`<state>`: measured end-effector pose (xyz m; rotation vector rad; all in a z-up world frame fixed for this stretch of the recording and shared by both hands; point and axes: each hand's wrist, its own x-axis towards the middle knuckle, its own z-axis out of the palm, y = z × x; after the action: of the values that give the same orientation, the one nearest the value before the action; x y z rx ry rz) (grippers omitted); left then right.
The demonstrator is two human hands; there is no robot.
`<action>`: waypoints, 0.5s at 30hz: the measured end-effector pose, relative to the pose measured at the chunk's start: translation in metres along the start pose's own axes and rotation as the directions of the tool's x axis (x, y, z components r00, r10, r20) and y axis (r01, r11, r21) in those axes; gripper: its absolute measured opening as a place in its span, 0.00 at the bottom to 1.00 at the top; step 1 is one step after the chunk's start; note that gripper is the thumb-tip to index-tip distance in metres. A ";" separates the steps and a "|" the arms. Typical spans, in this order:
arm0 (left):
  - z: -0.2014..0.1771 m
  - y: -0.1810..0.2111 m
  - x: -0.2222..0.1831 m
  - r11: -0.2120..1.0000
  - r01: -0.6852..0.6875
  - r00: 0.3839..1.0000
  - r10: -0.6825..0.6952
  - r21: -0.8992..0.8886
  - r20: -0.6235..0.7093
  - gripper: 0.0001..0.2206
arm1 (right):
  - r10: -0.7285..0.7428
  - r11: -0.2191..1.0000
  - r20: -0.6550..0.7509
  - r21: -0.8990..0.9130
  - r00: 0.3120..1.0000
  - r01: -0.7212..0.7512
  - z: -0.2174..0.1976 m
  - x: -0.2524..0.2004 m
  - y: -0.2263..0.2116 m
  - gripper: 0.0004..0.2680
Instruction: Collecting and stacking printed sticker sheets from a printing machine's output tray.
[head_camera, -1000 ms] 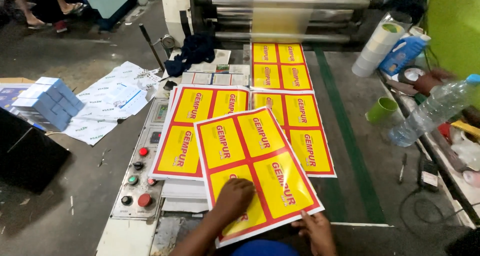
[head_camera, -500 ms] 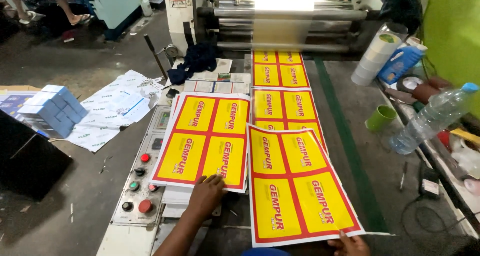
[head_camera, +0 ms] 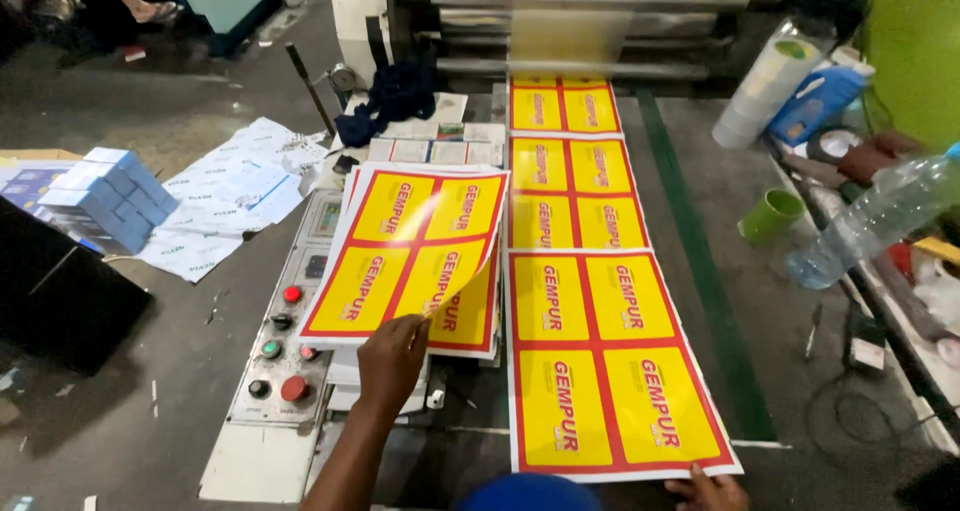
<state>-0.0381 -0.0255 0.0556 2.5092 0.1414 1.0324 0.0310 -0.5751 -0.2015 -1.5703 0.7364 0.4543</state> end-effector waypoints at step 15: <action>0.003 -0.001 -0.020 0.990 0.134 0.986 -0.138 -0.049 -0.094 0.05 | -0.046 0.998 -0.058 -0.047 0.997 0.044 0.032 -0.050 -0.027 0.14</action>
<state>-0.0500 -0.0309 0.0402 2.3752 0.3117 1.0899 0.0184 -0.5338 -0.1530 -1.6456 0.7390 0.3949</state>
